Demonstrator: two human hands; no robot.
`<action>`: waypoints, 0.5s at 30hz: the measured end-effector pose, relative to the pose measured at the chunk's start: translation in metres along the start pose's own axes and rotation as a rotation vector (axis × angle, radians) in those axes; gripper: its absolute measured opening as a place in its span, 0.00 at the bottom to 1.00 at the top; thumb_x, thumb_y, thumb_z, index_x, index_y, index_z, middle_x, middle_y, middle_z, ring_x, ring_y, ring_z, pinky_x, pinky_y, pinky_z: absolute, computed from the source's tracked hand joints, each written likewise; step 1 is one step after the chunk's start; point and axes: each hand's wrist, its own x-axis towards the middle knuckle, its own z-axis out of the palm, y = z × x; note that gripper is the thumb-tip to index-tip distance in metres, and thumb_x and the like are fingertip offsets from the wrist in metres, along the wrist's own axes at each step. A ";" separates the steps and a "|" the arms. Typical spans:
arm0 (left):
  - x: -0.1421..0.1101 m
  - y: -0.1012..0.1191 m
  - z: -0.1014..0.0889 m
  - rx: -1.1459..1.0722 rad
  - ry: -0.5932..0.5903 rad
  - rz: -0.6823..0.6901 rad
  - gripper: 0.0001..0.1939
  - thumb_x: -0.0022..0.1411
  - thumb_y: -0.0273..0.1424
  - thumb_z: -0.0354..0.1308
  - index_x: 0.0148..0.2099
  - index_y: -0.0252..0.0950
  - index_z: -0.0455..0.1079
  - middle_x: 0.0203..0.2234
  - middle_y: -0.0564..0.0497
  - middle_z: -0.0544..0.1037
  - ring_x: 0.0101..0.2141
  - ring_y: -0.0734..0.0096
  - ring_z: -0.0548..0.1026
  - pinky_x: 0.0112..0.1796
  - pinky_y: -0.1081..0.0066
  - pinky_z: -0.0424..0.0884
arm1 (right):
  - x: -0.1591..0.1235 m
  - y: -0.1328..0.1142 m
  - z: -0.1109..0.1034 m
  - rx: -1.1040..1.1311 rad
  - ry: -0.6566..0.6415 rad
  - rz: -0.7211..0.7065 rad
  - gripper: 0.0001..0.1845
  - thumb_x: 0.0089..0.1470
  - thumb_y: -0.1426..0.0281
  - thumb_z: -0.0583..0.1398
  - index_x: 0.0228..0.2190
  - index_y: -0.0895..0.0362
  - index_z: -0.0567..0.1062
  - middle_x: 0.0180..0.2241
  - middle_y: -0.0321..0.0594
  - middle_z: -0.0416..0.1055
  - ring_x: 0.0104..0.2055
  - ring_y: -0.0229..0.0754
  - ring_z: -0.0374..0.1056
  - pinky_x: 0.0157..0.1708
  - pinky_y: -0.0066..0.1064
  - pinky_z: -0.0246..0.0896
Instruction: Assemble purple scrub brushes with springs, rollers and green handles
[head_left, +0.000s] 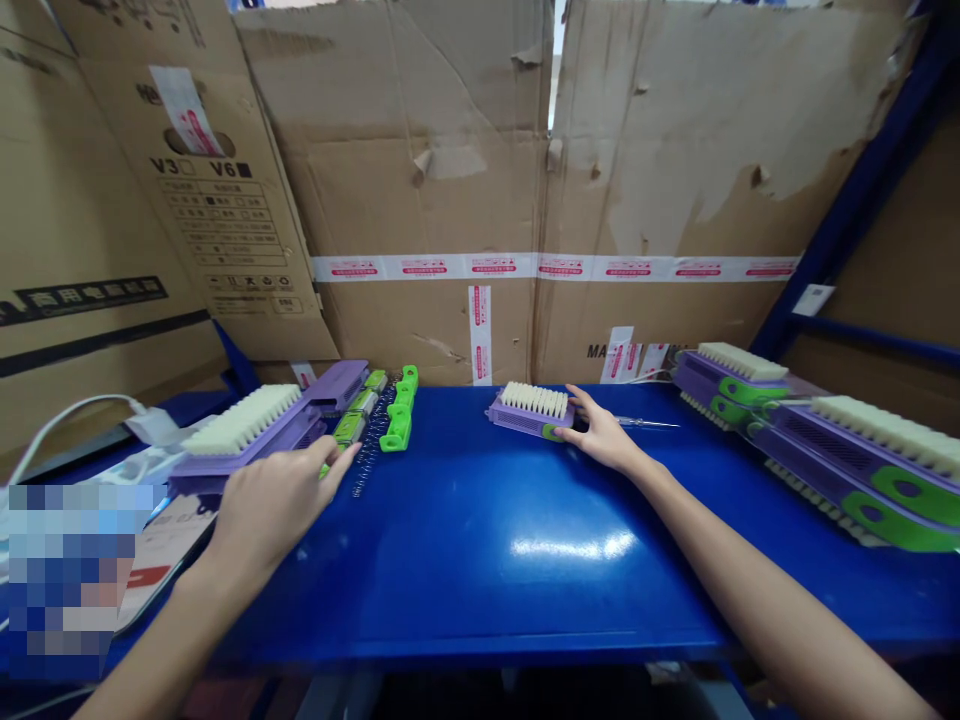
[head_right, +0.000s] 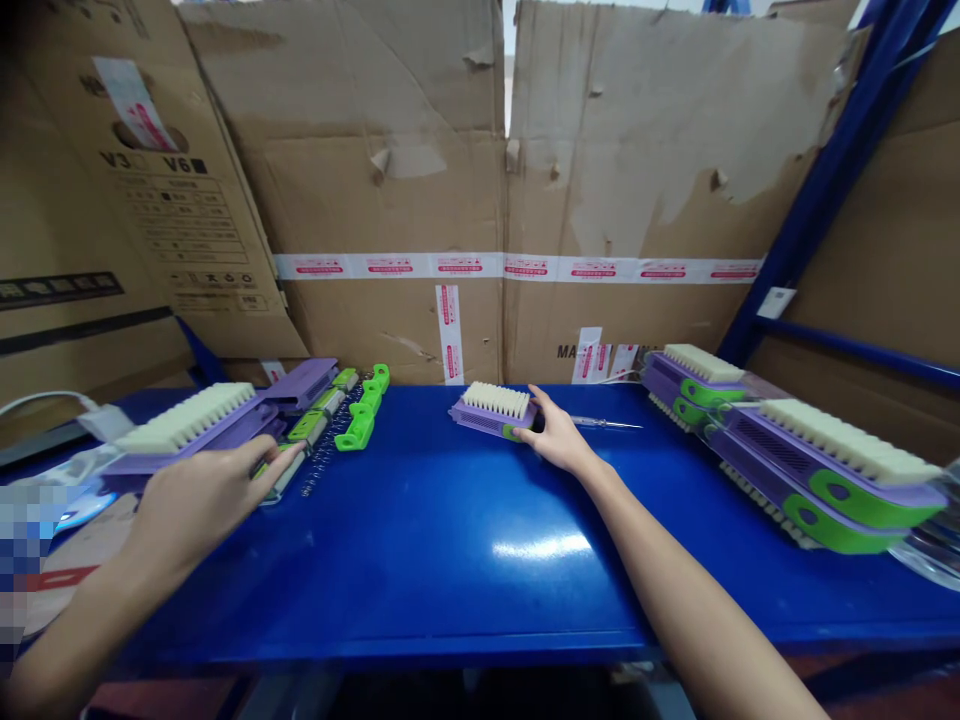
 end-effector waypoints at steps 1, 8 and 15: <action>-0.004 -0.001 0.003 0.022 -0.038 -0.003 0.21 0.64 0.46 0.41 0.34 0.39 0.70 0.20 0.46 0.74 0.26 0.54 0.75 0.24 0.70 0.56 | 0.000 0.000 0.000 -0.008 0.001 -0.006 0.45 0.44 0.62 0.65 0.61 0.56 0.54 0.57 0.52 0.62 0.58 0.52 0.60 0.57 0.47 0.55; -0.010 -0.004 0.022 0.118 -0.189 -0.080 0.21 0.64 0.48 0.39 0.43 0.38 0.64 0.24 0.44 0.77 0.29 0.52 0.77 0.27 0.67 0.64 | -0.001 -0.005 0.000 -0.019 -0.014 0.006 0.45 0.45 0.63 0.65 0.61 0.59 0.53 0.56 0.55 0.62 0.57 0.53 0.61 0.56 0.47 0.56; -0.013 -0.010 0.027 0.016 -0.340 -0.097 0.18 0.66 0.41 0.36 0.39 0.39 0.64 0.30 0.45 0.78 0.34 0.52 0.77 0.29 0.65 0.65 | -0.001 0.000 0.000 -0.025 -0.002 -0.015 0.45 0.45 0.62 0.65 0.61 0.57 0.54 0.57 0.54 0.62 0.58 0.52 0.61 0.56 0.47 0.56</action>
